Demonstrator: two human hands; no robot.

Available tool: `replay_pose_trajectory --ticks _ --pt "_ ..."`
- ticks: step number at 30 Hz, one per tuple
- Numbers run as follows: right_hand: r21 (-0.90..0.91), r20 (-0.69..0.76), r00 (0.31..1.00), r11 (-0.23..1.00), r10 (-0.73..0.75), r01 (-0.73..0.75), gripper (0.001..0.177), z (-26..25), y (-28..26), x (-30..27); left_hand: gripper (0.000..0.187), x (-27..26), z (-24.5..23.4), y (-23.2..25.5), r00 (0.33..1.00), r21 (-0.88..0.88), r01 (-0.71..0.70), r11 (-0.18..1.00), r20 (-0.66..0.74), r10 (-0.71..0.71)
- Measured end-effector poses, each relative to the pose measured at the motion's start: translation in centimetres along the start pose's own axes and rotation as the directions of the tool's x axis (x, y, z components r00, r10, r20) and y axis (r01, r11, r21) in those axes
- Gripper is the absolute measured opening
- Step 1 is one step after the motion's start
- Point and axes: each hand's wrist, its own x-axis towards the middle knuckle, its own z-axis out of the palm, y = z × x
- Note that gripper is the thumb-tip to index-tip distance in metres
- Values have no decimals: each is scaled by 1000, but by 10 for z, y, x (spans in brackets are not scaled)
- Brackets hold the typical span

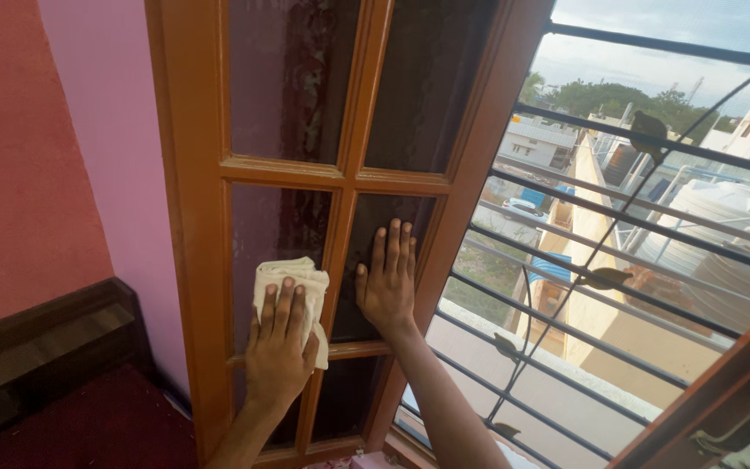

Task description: The person cleans the glass panes of a wooden window and door using a white cloth, wiping each section individually.

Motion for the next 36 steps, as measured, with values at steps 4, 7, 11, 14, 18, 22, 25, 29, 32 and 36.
replay_pose_trajectory --ticks 4,7,11,14,18,22,25,29,32,36 --pt "9 72 997 1000 -1 1 63 -24 -5 7 74 -3 -7 0 1000 -60 -13 998 -10 13" --pt "12 132 991 1000 3 -5 63 -48 -12 14 64 -5 -18 4 997 -143 -3 990 -78 -8" --pt "118 242 969 990 50 -80 64 -75 -25 4 60 -6 -23 5 997 -202 51 978 -44 -61" --pt "304 282 957 940 68 -157 63 -92 -34 -38 65 -3 -24 1 998 -142 46 989 -38 -52" --pt "427 419 892 830 169 -358 60 -110 -36 -125 66 -3 -36 -1 986 -68 77 995 -142 -86" --pt "266 698 606 648 380 -713 36 -107 -10 -230 63 -5 -37 9 965 -167 242 956 -60 -255" --pt "252 761 534 590 369 -767 27 -91 31 -312 52 -3 -28 12 925 -320 296 900 -138 -354" --pt "-84 854 215 534 473 -841 27 -82 88 -366 70 4 -23 9 810 -718 312 623 -141 -568" --pt "-262 849 43 492 526 -830 28 -101 91 -354 61 3 -29 9 798 -752 398 525 2 -603" --pt "-235 839 94 513 536 -826 30 -105 105 -364 41 4 -44 23 833 -834 411 369 180 -523"
